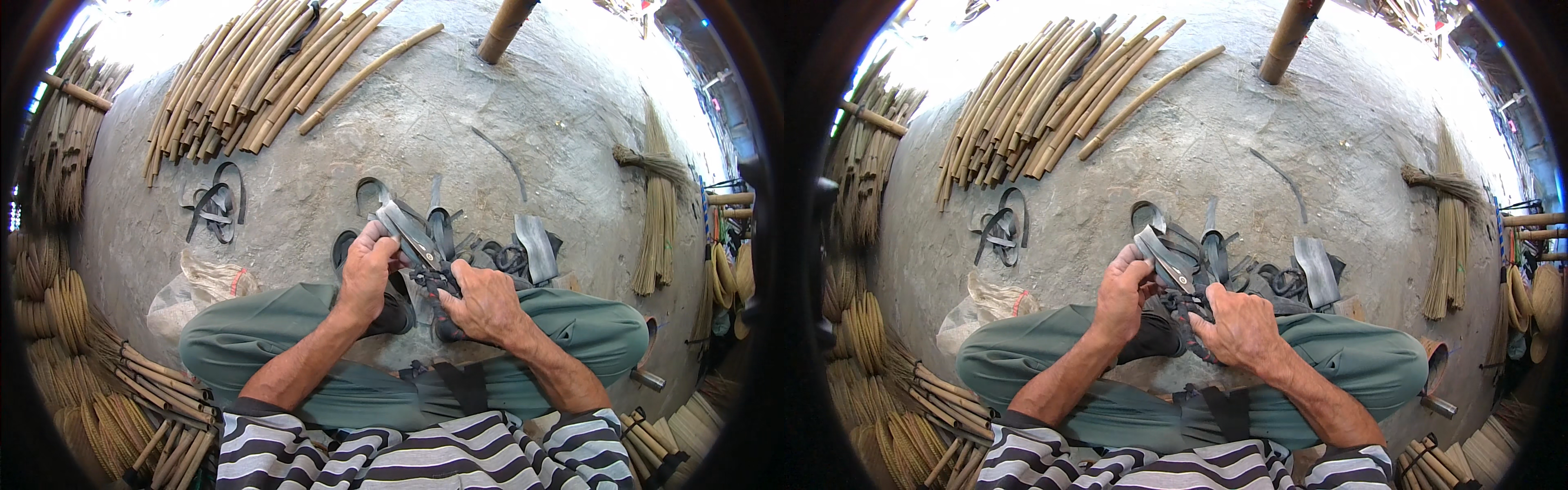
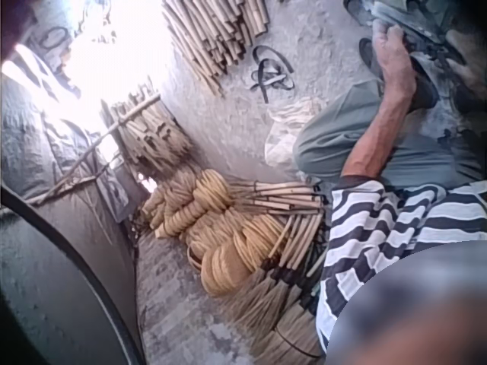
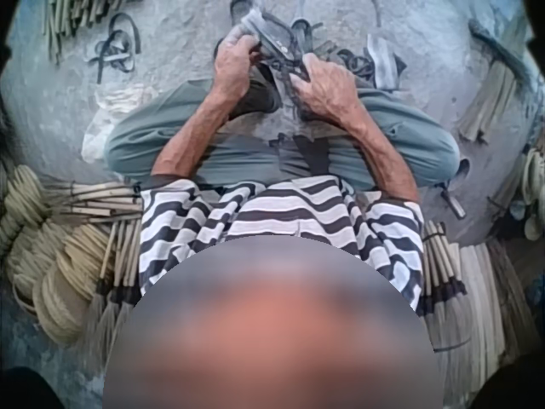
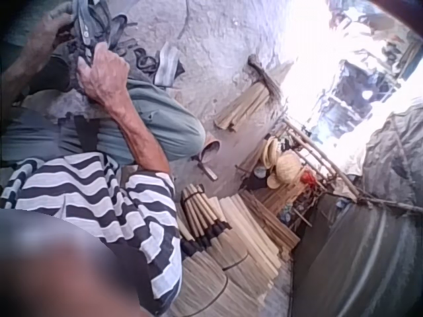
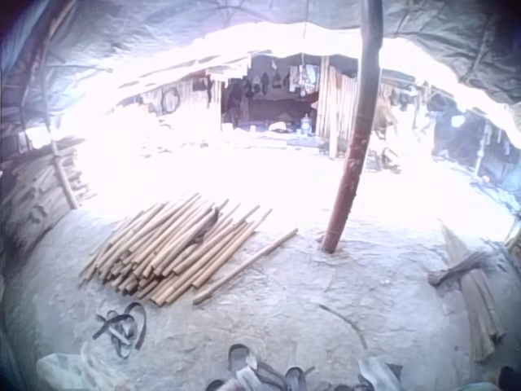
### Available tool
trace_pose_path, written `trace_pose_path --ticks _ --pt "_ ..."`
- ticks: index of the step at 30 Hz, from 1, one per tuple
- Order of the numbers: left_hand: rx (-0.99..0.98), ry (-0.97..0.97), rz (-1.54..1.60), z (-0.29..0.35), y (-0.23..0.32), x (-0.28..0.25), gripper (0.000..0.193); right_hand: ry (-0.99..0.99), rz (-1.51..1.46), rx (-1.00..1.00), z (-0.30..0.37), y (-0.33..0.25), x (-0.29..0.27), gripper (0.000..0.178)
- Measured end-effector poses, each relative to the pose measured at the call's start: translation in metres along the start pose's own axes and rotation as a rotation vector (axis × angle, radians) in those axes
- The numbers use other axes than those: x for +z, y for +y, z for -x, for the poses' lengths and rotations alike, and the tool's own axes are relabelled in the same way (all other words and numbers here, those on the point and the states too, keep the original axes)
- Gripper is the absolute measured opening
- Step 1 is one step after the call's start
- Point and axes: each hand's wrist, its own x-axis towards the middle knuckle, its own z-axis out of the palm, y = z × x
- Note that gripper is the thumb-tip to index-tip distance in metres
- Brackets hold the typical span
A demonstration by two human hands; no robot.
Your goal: The person sits on the floor and uses shears to cut a long strip of black rubber into smaller pieces. They repeatedly pick up the rubber, cut sections, and place the cut pieces on the floor.
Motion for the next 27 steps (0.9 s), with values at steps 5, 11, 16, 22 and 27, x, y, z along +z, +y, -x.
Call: trace_pose_path --ticks 5,11,16,22,27 --pt "0.101 0.015 0.005 0.000 0.004 0.003 0.015 0.134 0.009 -0.112 -0.001 0.005 0.005 0.041" --pt "0.158 -0.056 -0.108 0.008 -0.002 0.011 0.021 0.183 0.049 -0.111 0.000 0.004 0.003 0.045" --pt "0.089 -0.043 -0.016 0.004 -0.002 0.006 0.021 0.022 0.004 0.012 0.000 0.000 -0.002 0.044" --pt "0.032 0.057 0.056 -0.003 0.007 -0.001 0.016 0.001 -0.009 -0.004 0.001 0.002 0.000 0.042" --pt "0.092 0.023 0.078 0.003 0.005 0.006 0.016 0.230 0.080 -0.172 -0.001 0.005 0.004 0.043"
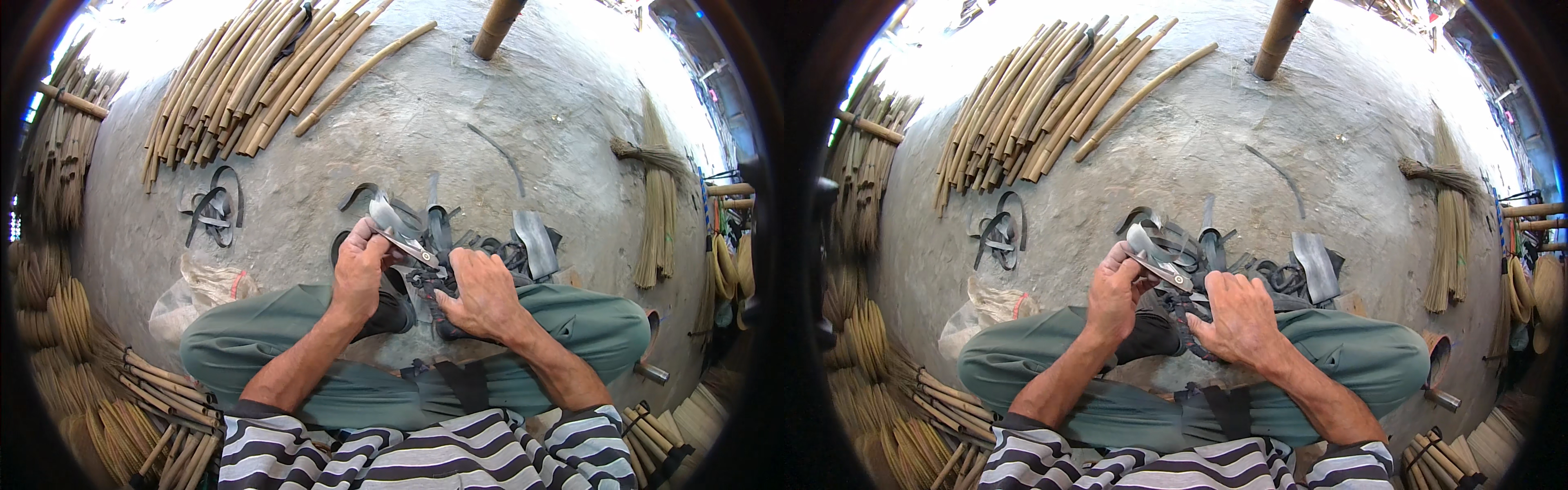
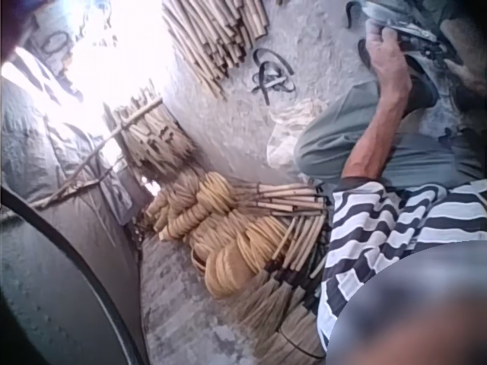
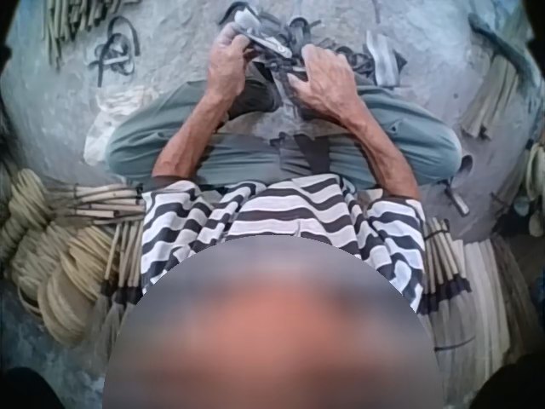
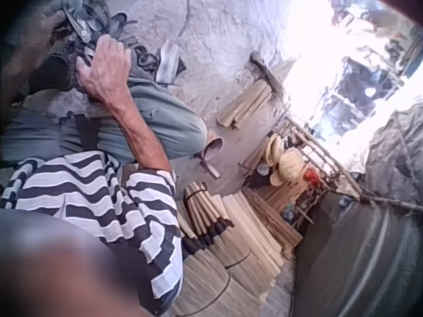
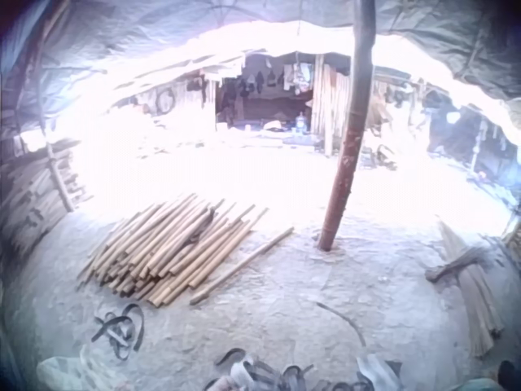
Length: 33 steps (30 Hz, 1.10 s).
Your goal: The person sits on the floor and uses shears to cut a long strip of black rubber into smaller pieces. They repeatedly pick up the rubber, cut sections, and place the cut pieces on the floor.
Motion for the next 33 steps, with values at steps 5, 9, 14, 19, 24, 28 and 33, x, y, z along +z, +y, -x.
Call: trace_pose_path --ticks 5,9,14,19,24,28,33 --pt "0.054 -0.062 -0.085 0.007 -0.008 0.007 0.022 -0.061 -0.027 0.072 0.001 -0.001 -0.005 0.046" --pt "0.011 -0.079 -0.092 0.002 -0.007 -0.001 0.022 -0.203 -0.060 0.199 -0.001 -0.005 -0.011 0.046" --pt "-0.100 -0.006 -0.049 -0.005 -0.003 -0.008 0.020 -0.272 -0.070 0.204 0.000 -0.002 -0.010 0.044" --pt "-0.051 0.061 0.006 -0.006 0.004 -0.004 0.016 -0.082 -0.062 0.073 0.000 0.002 0.002 0.044" --pt "0.069 -0.072 -0.134 0.006 -0.002 0.005 0.017 -0.015 -0.009 0.014 0.001 0.001 -0.002 0.044" --pt "0.035 -0.069 -0.073 0.001 -0.001 0.000 0.017 -0.142 -0.035 0.118 -0.001 -0.004 -0.009 0.043" --pt "-0.073 -0.019 -0.075 -0.002 -0.004 -0.004 0.016 -0.274 -0.057 0.213 -0.001 -0.006 -0.010 0.044"
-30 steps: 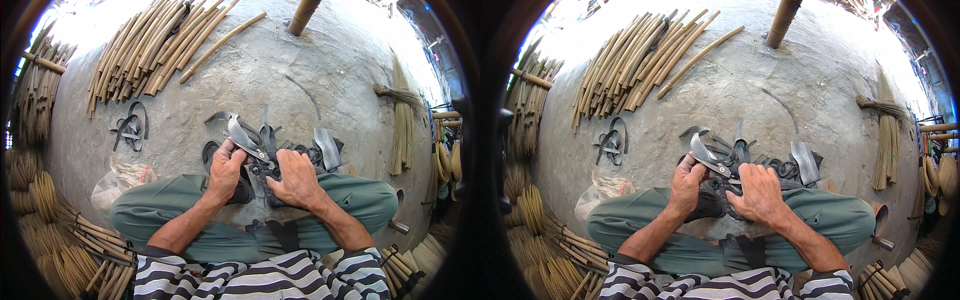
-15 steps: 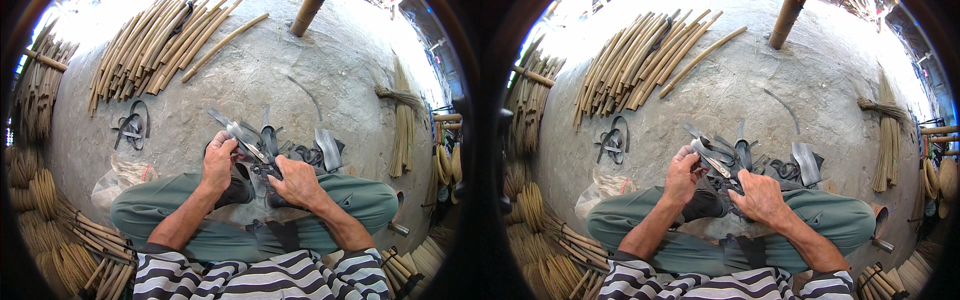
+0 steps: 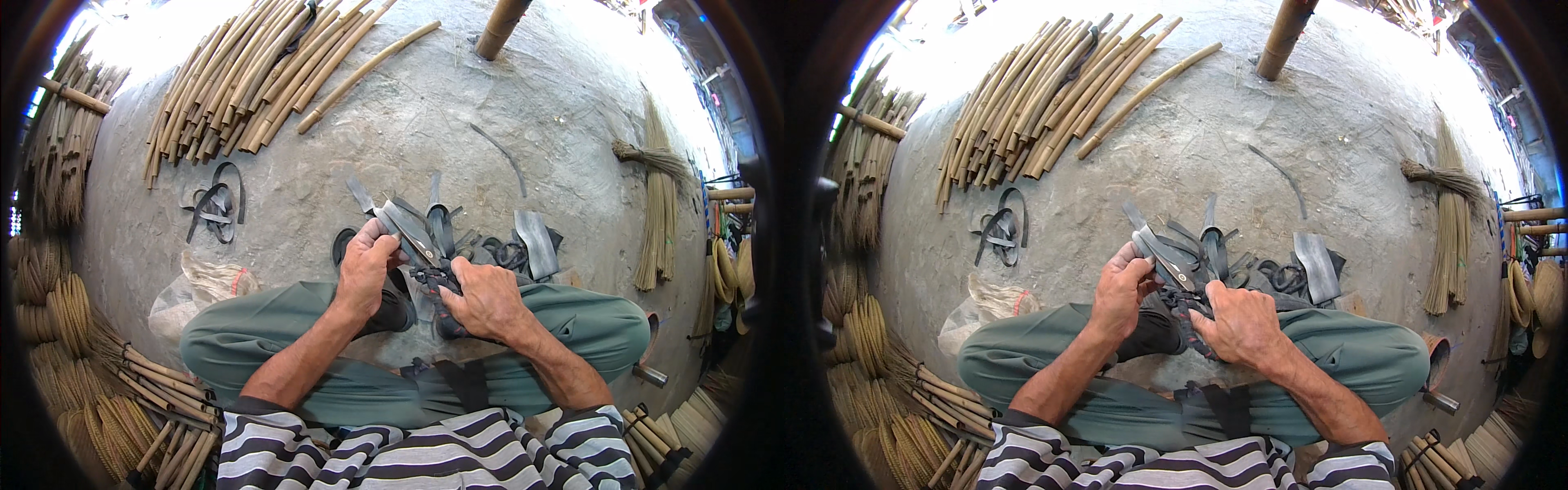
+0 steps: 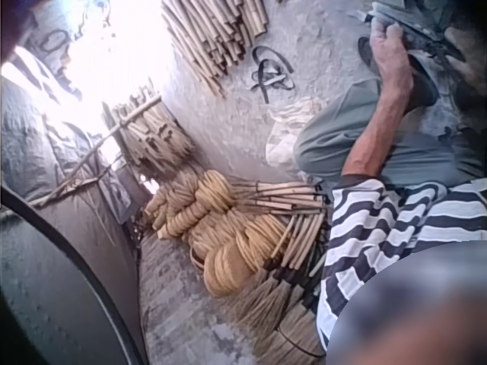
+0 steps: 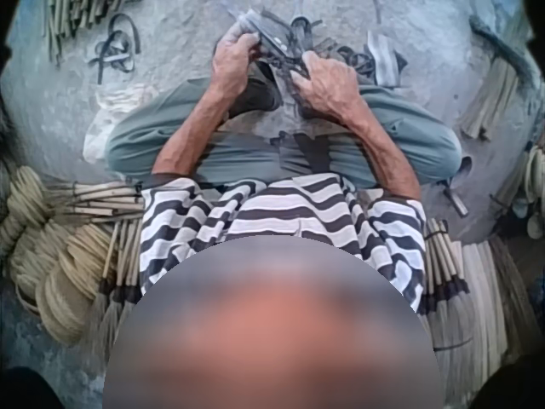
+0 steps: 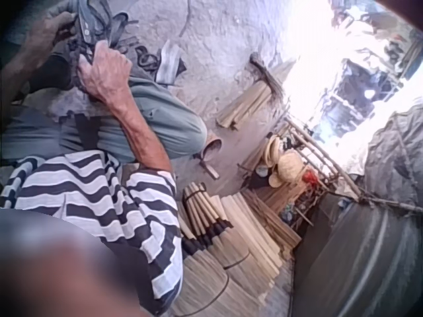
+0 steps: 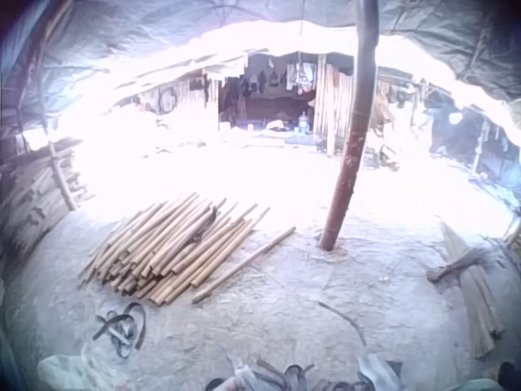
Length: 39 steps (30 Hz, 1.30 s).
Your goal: The person sits on the floor and uses shears to cut a long strip of black rubber into smaller pieces. They repeatedly pick up the rubber, cut sections, and place the cut pieces on the floor.
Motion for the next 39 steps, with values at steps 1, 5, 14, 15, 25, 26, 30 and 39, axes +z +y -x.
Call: trace_pose_path --ticks 1,5,14,15,25,26,30,39 --pt "-0.036 0.014 0.007 0.000 0.000 0.000 0.015 0.011 -0.005 -0.012 0.000 0.001 0.000 0.044" --pt "-0.069 0.065 0.089 -0.005 0.004 -0.004 0.010 -0.003 0.008 -0.002 0.000 0.004 0.003 0.043" --pt "0.093 0.010 0.070 0.003 0.003 0.005 0.010 0.239 0.068 -0.182 -0.001 0.007 0.011 0.045" --pt "0.121 -0.008 0.066 0.003 0.003 0.005 0.011 0.224 0.060 -0.165 -0.001 0.007 0.010 0.046" --pt "0.172 -0.013 -0.070 0.005 0.010 0.012 0.019 0.238 0.031 -0.159 -0.002 0.005 0.008 0.045" --pt "0.173 -0.024 -0.050 0.007 0.008 0.013 0.020 0.246 0.041 -0.163 -0.001 0.006 0.008 0.045" --pt "0.136 -0.052 -0.046 0.009 0.006 0.011 0.023 0.196 0.052 -0.139 -0.001 0.005 0.008 0.044" --pt "-0.015 0.016 0.025 0.001 0.009 0.001 0.016 0.062 -0.004 -0.055 0.002 0.003 0.002 0.040"
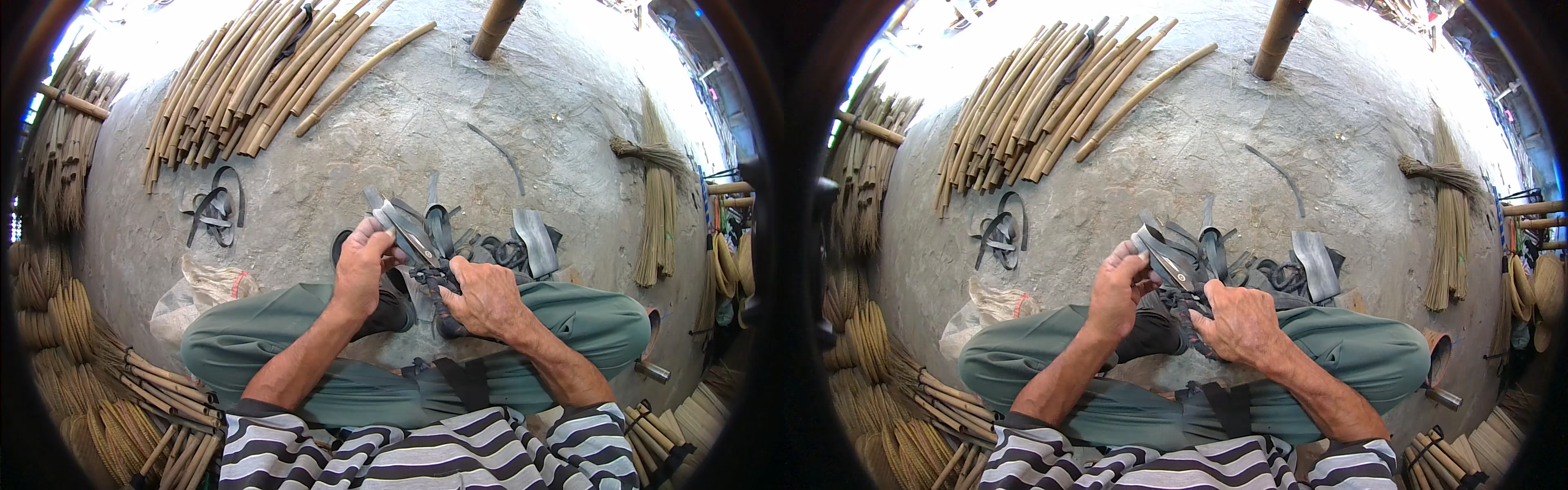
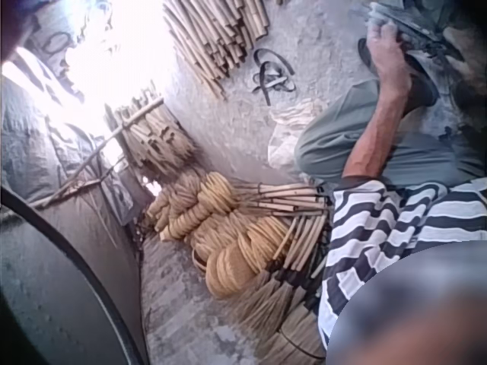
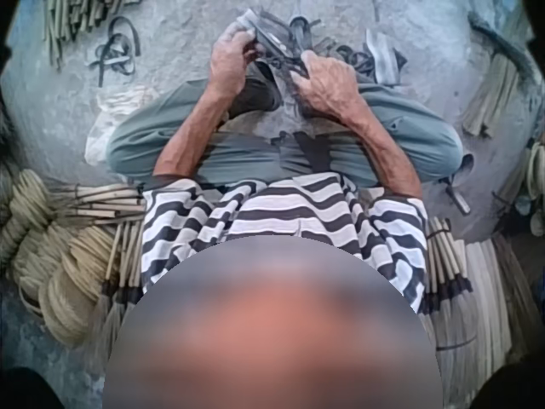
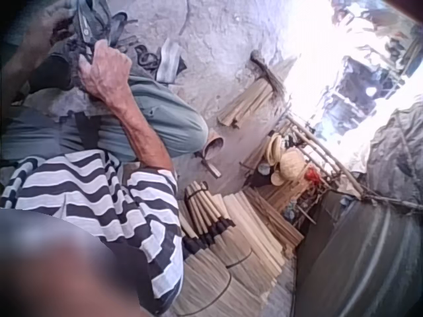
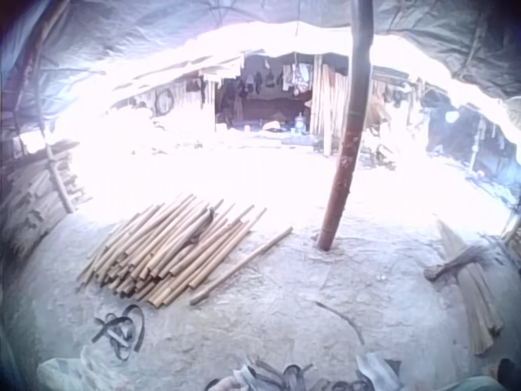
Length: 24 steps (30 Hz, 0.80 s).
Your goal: The person sits on the floor and uses shears to cut a long strip of black rubber into smaller pieces. They repeatedly pick up the rubber, cut sections, and place the cut pieces on the floor.
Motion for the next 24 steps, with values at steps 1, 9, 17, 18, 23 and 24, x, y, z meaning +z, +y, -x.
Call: trace_pose_path --ticks 1,9,17,18,23,24 --pt "-0.019 0.000 0.063 -0.002 0.003 -0.002 0.015 0.009 0.000 -0.011 0.000 0.001 0.000 0.040" --pt "0.175 -0.010 0.030 -0.001 -0.002 0.001 0.011 0.127 0.108 -0.075 -0.005 0.005 0.009 0.043" --pt "0.110 -0.072 -0.061 0.007 -0.013 0.005 0.021 0.222 0.110 -0.131 -0.004 0.006 0.011 0.046" --pt "0.119 -0.082 -0.082 0.005 -0.013 0.003 0.021 0.191 0.121 -0.113 -0.004 0.006 0.011 0.047" --pt "0.199 -0.066 -0.122 0.000 -0.012 -0.002 0.021 0.168 0.068 -0.091 -0.004 0.007 0.010 0.047" --pt "0.216 -0.049 -0.118 0.000 -0.012 -0.002 0.020 0.190 0.080 -0.102 -0.005 0.007 0.010 0.047"
